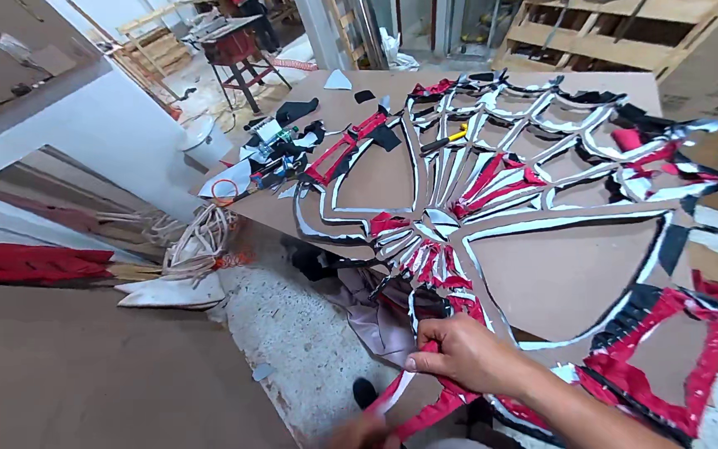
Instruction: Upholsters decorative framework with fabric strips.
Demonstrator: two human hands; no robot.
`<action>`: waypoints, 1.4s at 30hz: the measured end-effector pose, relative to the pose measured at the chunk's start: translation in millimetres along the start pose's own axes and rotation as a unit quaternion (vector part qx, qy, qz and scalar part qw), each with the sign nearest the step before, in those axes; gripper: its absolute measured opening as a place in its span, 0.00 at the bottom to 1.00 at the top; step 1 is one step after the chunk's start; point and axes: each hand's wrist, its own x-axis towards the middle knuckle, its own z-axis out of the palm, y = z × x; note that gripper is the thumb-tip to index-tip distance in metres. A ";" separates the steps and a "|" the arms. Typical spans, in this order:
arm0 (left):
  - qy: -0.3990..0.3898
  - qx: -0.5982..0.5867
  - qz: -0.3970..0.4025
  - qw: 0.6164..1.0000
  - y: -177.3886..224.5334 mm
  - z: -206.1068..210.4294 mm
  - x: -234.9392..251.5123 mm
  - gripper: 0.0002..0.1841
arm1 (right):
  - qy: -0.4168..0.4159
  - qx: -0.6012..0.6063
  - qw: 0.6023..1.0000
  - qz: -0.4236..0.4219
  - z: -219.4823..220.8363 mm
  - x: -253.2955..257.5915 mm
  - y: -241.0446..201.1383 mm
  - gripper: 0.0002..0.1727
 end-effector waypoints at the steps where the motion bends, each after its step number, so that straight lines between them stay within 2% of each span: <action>1: -0.009 0.055 0.028 0.998 -11.0 -12.8 19.0 0.23 | -0.026 0.000 1.000 -0.014 3.8 12.7 -7.3 0.33; 2: -0.046 0.086 0.023 0.995 -23.5 -23.6 38.9 0.29 | -0.044 0.001 0.999 -0.027 9.1 26.8 -16.7 0.32; 3: -0.089 0.093 0.007 0.992 -38.7 -32.1 56.6 0.29 | -0.049 0.002 0.998 -0.030 16.2 41.6 -28.2 0.31; 5: -0.157 0.056 -0.036 0.985 -68.7 -49.7 84.7 0.19 | -0.006 -0.001 1.000 -0.001 28.6 71.6 -52.2 0.27; 6: -0.164 0.044 -0.050 0.984 -78.7 -61.8 94.4 0.19 | 0.041 -0.001 0.999 0.023 33.3 84.7 -64.1 0.26; 8: -0.109 0.015 -0.054 0.992 -91.0 -86.3 110.1 0.18 | 0.170 0.028 0.983 0.070 40.2 106.0 -85.2 0.26; 10: -0.033 -0.032 -0.060 0.997 -98.1 -105.6 127.3 0.16 | 0.295 0.078 0.947 0.095 49.5 121.3 -102.5 0.25; 12: 0.000 -0.064 -0.067 0.996 -101.0 -122.5 145.0 0.14 | 0.340 0.122 0.925 0.119 66.4 130.3 -118.0 0.30; 15: -0.062 -0.027 -0.076 0.995 -102.4 -145.5 168.5 0.15 | 0.318 0.168 0.920 0.156 95.0 143.1 -143.2 0.31; 17: -0.122 0.006 -0.089 0.988 -103.0 -157.9 182.0 0.16 | 0.287 0.225 0.916 0.169 100.0 151.4 -150.3 0.26; 19: -0.150 -0.004 -0.081 0.985 -109.3 -167.4 192.7 0.16 | 0.248 0.295 0.911 0.144 99.1 157.6 -147.1 0.23; 23: -0.146 -0.066 -0.012 0.987 -122.3 -174.6 200.3 0.15 | 0.201 0.387 0.898 0.050 97.3 159.1 -138.0 0.19; 27: -0.113 -0.106 0.095 0.983 -127.2 -167.5 201.3 0.15 | 0.211 0.346 0.914 0.007 91.8 151.0 -132.8 0.19; 29: -0.102 -0.109 0.124 0.981 -124.7 -160.1 204.8 0.15 | 0.217 0.329 0.919 -0.001 86.5 147.3 -127.9 0.20; 35: -0.123 -0.094 0.068 0.986 -111.2 -141.6 227.0 0.13 | 0.201 0.415 0.887 0.001 67.4 152.0 -108.3 0.18; 42: -0.225 -0.138 -0.021 0.964 -105.8 -104.0 267.1 0.08 | 0.208 0.440 0.872 0.047 38.1 158.1 -59.6 0.20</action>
